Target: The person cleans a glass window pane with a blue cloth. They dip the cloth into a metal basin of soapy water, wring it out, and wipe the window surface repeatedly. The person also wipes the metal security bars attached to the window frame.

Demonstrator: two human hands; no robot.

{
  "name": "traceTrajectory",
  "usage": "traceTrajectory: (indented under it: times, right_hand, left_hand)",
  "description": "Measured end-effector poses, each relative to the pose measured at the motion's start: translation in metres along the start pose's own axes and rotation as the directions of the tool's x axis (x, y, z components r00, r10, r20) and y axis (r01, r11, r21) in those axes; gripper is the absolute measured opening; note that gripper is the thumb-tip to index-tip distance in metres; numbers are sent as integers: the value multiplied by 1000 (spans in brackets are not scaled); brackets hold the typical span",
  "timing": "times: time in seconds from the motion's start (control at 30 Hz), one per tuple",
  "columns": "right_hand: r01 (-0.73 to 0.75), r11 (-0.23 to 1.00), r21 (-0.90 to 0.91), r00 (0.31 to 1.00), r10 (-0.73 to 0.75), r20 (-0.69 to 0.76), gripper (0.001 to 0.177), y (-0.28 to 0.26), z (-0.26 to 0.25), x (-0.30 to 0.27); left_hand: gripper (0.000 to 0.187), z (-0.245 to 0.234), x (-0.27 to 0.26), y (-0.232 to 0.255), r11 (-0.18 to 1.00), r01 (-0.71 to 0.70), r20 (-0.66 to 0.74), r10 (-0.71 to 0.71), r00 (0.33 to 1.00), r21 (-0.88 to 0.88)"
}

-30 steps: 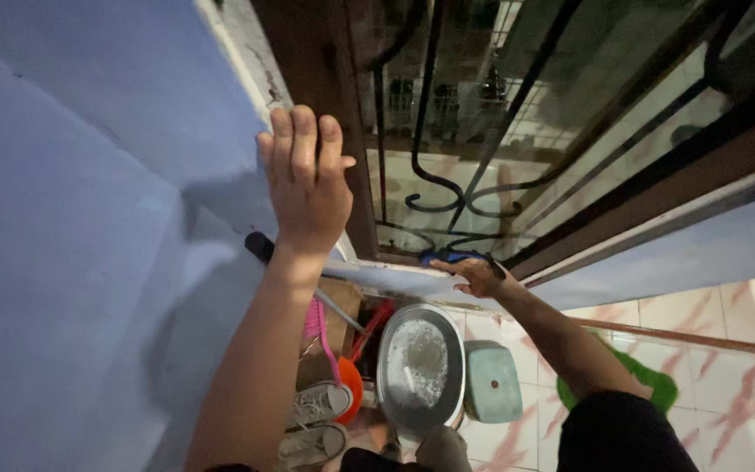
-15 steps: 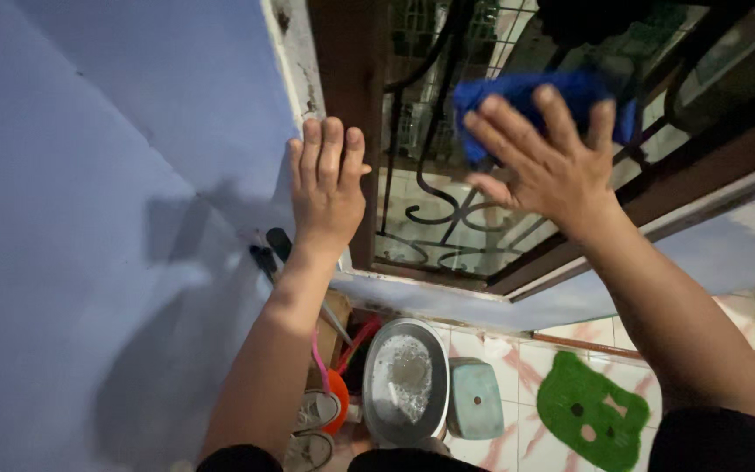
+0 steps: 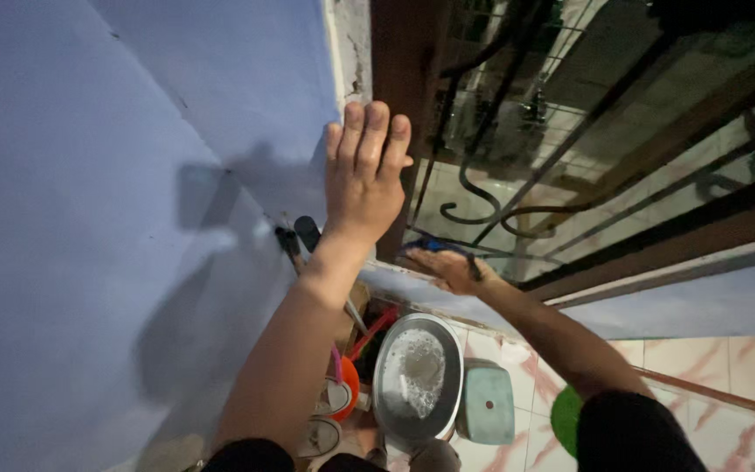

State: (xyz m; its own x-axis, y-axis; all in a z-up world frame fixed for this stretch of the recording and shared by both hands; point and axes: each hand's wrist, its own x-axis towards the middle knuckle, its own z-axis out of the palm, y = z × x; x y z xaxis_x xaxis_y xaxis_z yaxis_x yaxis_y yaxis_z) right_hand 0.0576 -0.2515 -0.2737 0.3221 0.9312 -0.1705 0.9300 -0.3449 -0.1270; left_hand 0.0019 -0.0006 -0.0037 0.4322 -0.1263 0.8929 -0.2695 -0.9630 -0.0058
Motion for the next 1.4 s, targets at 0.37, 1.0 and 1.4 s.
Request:
traceTrajectory:
  times: [0.37, 1.0, 1.4]
  right_hand:
    - [100, 992, 80, 968, -79, -237, 82, -7, -53, -14]
    - [-735, 407, -542, 591, -6, -806, 76, -79, -395, -81]
    - [8, 821, -571, 956, -175, -237, 78, -48, -214, -64]
  left_hand:
    - [60, -4, 5, 3, 1000, 24, -16, -25, 1000, -10]
    - [59, -14, 13, 12, 998, 45, 12, -45, 999, -33]
    - [54, -9, 14, 9, 1000, 21, -37, -21, 999, -5]
